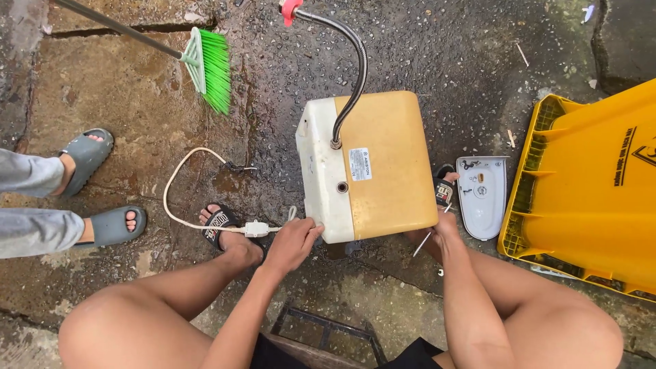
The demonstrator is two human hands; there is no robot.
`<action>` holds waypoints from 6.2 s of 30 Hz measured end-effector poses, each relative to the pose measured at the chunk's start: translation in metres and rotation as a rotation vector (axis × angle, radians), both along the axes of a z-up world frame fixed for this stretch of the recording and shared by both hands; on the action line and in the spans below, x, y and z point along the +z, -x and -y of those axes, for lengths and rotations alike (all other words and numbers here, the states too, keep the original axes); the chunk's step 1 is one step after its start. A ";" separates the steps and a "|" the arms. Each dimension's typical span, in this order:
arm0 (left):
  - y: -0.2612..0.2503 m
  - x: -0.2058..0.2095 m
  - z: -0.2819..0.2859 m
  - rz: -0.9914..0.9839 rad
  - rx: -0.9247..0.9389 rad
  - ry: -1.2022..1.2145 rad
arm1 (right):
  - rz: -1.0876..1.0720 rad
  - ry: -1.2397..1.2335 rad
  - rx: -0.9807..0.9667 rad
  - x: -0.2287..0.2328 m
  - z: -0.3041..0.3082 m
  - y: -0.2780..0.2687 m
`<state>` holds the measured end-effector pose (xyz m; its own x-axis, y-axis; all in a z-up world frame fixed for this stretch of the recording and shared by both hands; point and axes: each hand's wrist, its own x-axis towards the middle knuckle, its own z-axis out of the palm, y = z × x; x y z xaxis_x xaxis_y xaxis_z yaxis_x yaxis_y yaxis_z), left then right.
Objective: The person sits on a stool and uses a screwdriver to work on the internal components of a beige water heater. They manipulate wires and tighten screws on the device's internal mechanism while the appliance sits on the ground.
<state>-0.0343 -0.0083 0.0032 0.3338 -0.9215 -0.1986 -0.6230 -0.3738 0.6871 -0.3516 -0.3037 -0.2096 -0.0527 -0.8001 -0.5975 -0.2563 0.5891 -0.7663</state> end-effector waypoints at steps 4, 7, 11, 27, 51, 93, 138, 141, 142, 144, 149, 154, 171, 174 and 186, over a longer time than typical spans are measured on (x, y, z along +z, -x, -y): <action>-0.012 0.005 -0.002 0.125 -0.092 -0.008 | -0.219 0.024 -0.073 -0.051 0.022 0.008; -0.018 0.000 -0.008 0.191 -0.050 0.008 | -0.540 -0.014 -0.020 -0.016 0.024 -0.007; -0.017 0.009 -0.004 0.139 -0.021 -0.017 | -0.339 -0.036 -0.114 -0.022 0.047 0.003; -0.019 0.003 -0.005 0.307 -0.048 -0.027 | 0.251 -0.031 -0.041 0.054 -0.014 -0.013; 0.018 0.015 -0.004 0.384 -0.121 -0.092 | -0.170 0.115 0.515 0.093 0.017 -0.021; 0.073 0.110 0.065 -0.027 0.275 -0.215 | -0.201 0.159 0.152 0.102 -0.017 -0.029; -0.150 -0.167 0.151 -0.650 0.526 -0.041 | 0.258 0.240 0.026 0.238 -0.160 -0.174; -0.163 -0.196 0.164 -0.518 0.623 -0.131 | 0.371 0.119 -0.125 0.232 -0.153 -0.174; -0.155 -0.176 0.167 -0.516 0.631 -0.124 | 0.376 0.121 -0.116 0.236 -0.154 -0.176; -0.140 -0.136 0.171 -0.364 0.599 -0.270 | 0.404 -0.081 -0.113 0.244 -0.159 -0.179; -0.076 0.027 0.148 -0.404 0.503 -0.055 | 0.486 -0.231 -0.055 0.249 -0.165 -0.199; -0.078 0.039 0.143 -0.039 0.334 -0.104 | 0.597 -0.330 0.085 0.247 -0.152 -0.213; -0.114 -0.039 0.124 -0.197 0.385 -0.191 | -0.277 0.333 1.038 0.327 -0.094 -0.180; -0.099 -0.014 0.121 0.055 0.352 -0.405 | 0.271 -0.021 0.628 0.344 -0.094 -0.153; -0.057 0.128 0.066 -0.351 0.104 0.004 | 0.187 0.306 0.847 0.302 -0.080 -0.191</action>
<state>0.0225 -0.0739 0.1313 0.3380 -0.8871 -0.3144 -0.3077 -0.4199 0.8538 -0.1603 -0.2234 0.0929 0.6993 -0.6518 -0.2933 -0.3662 0.0257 -0.9302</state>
